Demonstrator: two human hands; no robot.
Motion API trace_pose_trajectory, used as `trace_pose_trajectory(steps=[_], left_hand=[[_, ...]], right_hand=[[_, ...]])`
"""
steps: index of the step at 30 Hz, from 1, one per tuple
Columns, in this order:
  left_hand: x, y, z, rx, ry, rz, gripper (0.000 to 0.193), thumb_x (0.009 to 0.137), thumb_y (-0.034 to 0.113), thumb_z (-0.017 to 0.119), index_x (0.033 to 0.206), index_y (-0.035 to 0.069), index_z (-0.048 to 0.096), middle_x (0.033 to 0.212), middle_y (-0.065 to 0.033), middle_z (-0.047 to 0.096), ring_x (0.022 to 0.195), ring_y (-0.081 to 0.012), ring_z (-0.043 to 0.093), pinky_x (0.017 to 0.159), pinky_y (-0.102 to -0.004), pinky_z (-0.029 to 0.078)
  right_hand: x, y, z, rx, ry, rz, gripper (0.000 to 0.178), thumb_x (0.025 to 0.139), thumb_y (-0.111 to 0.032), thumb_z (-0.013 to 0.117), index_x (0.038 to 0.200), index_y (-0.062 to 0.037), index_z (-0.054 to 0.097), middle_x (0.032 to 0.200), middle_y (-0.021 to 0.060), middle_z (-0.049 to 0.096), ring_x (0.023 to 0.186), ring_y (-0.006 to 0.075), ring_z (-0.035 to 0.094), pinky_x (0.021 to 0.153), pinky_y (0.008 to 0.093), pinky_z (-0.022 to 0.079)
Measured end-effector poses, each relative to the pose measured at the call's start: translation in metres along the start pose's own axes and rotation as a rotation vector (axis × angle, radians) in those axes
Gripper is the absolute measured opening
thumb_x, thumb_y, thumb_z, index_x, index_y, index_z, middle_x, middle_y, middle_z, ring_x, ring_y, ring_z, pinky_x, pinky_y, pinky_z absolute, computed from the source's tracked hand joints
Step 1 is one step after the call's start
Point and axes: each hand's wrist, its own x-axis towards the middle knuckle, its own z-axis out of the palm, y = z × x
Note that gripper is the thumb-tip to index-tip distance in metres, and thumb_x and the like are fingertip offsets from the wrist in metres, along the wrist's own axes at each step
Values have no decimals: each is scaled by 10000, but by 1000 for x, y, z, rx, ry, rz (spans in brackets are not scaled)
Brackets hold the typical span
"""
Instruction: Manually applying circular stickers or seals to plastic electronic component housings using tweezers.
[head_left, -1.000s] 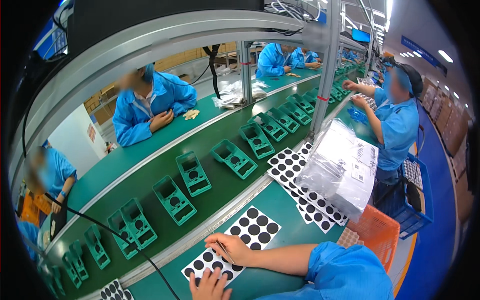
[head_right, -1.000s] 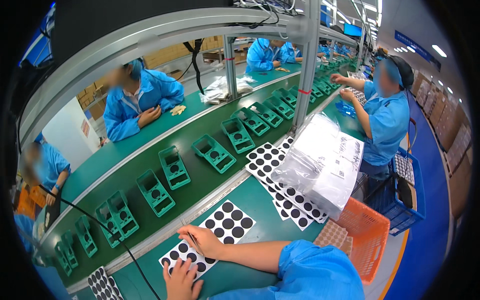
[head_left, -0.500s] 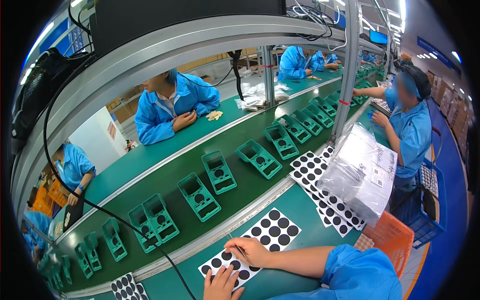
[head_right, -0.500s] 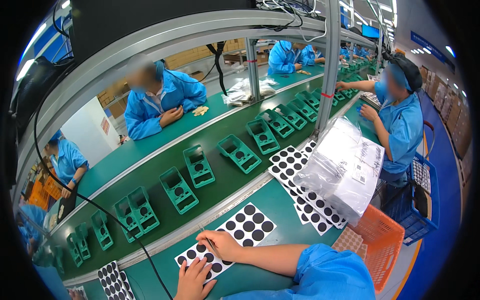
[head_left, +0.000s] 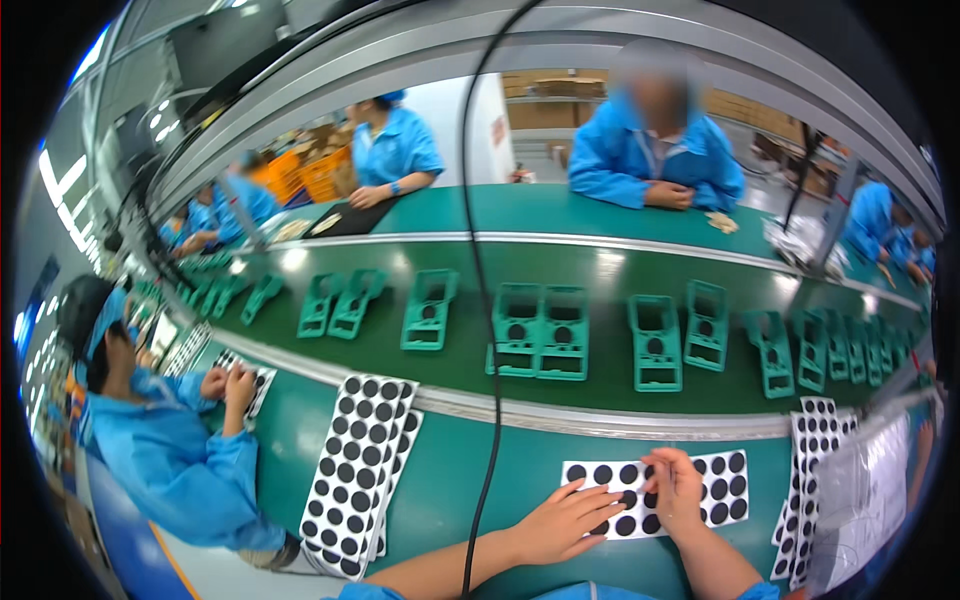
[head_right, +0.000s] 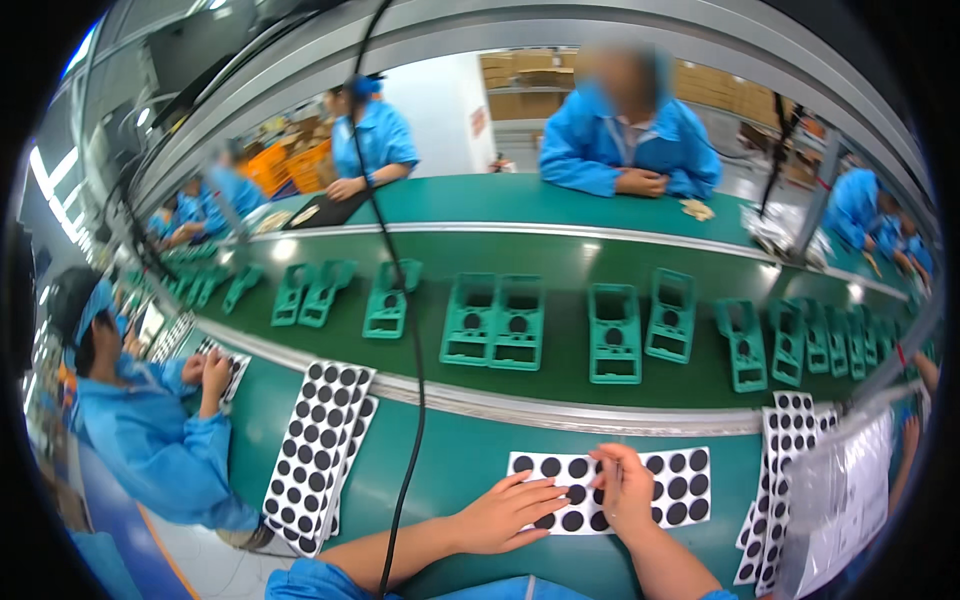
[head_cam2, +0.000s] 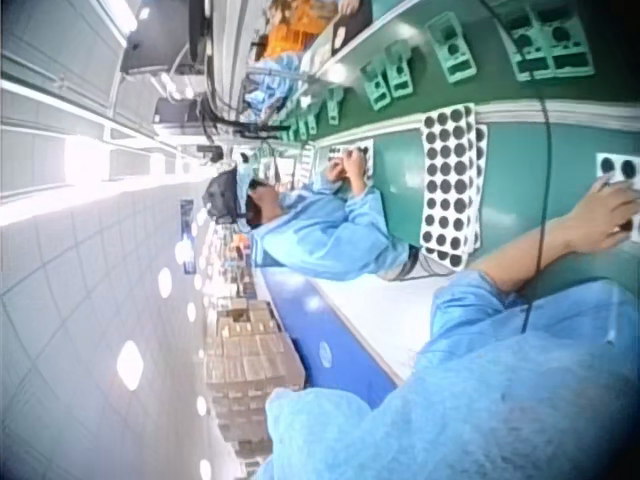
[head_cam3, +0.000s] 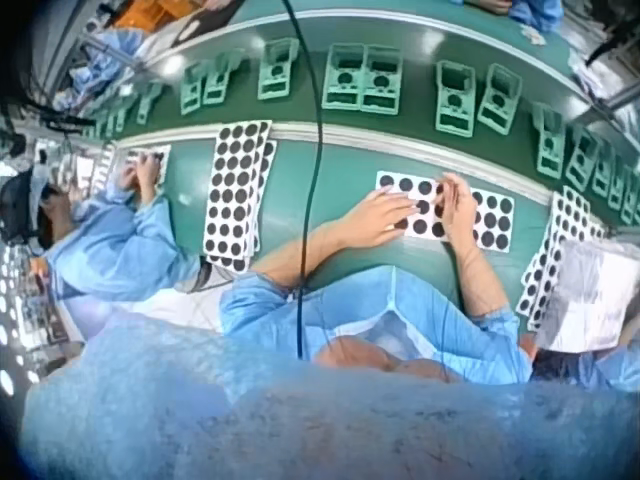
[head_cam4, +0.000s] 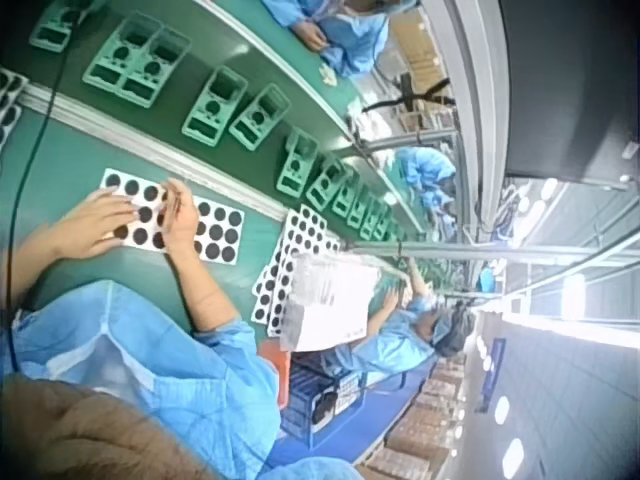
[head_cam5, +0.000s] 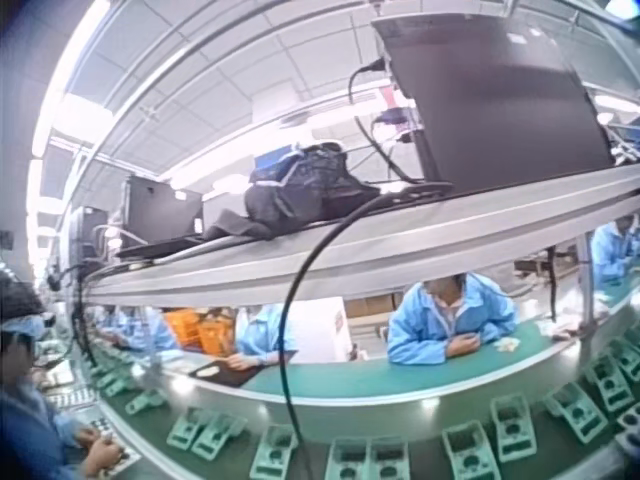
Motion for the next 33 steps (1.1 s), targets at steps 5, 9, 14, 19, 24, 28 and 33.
trace_pose_trajectory(steps=[5,9,14,19,24,28,33], left_hand=[[-8,-26,-18,-177,269,-234,395,838,157,562,1210,48,491,1143,-94,574,1098,-284,506,963,-396,354],[-6,-53,-34,-505,569,-508,432,868,94,518,1278,28,397,1099,-107,592,985,-208,565,859,-316,438],[-19,-86,-38,-961,921,-647,615,897,71,480,1405,54,134,1192,-150,515,961,-160,555,821,-265,455],[-22,-84,-56,-716,788,-711,603,874,69,513,1392,66,204,1119,-152,518,933,-188,546,804,-284,458],[-41,-95,-67,455,522,-727,444,822,101,562,1255,57,472,935,-121,508,867,-252,502,756,-365,419],[-43,-95,-66,590,402,-912,404,844,241,544,1208,69,515,881,-99,484,842,-260,463,724,-390,358],[-41,-91,-63,734,304,-985,448,862,348,507,1234,100,508,884,-84,487,842,-233,462,709,-374,342]], right_hand=[[2,-2,5,51,-31,45,125,926,-54,426,1002,-22,519,866,82,610,542,56,528,507,173,426],[2,-5,1,-2,-6,-14,131,924,-64,425,986,-3,524,840,81,611,537,56,527,493,165,422],[4,0,4,20,-40,-19,129,919,-35,418,984,-6,525,852,91,606,539,67,531,498,170,428],[4,-1,5,22,-58,-32,120,917,-23,419,970,-2,525,848,89,596,547,76,530,507,177,432],[4,-3,4,30,-73,-17,114,918,-33,425,963,1,524,845,87,595,556,77,531,510,177,430],[4,-3,5,6,-90,-37,112,919,-45,432,962,0,526,841,86,597,560,80,534,512,181,430],[5,-2,5,-28,-106,-57,110,919,-55,441,959,1,526,840,91,606,566,83,545,519,184,438]])
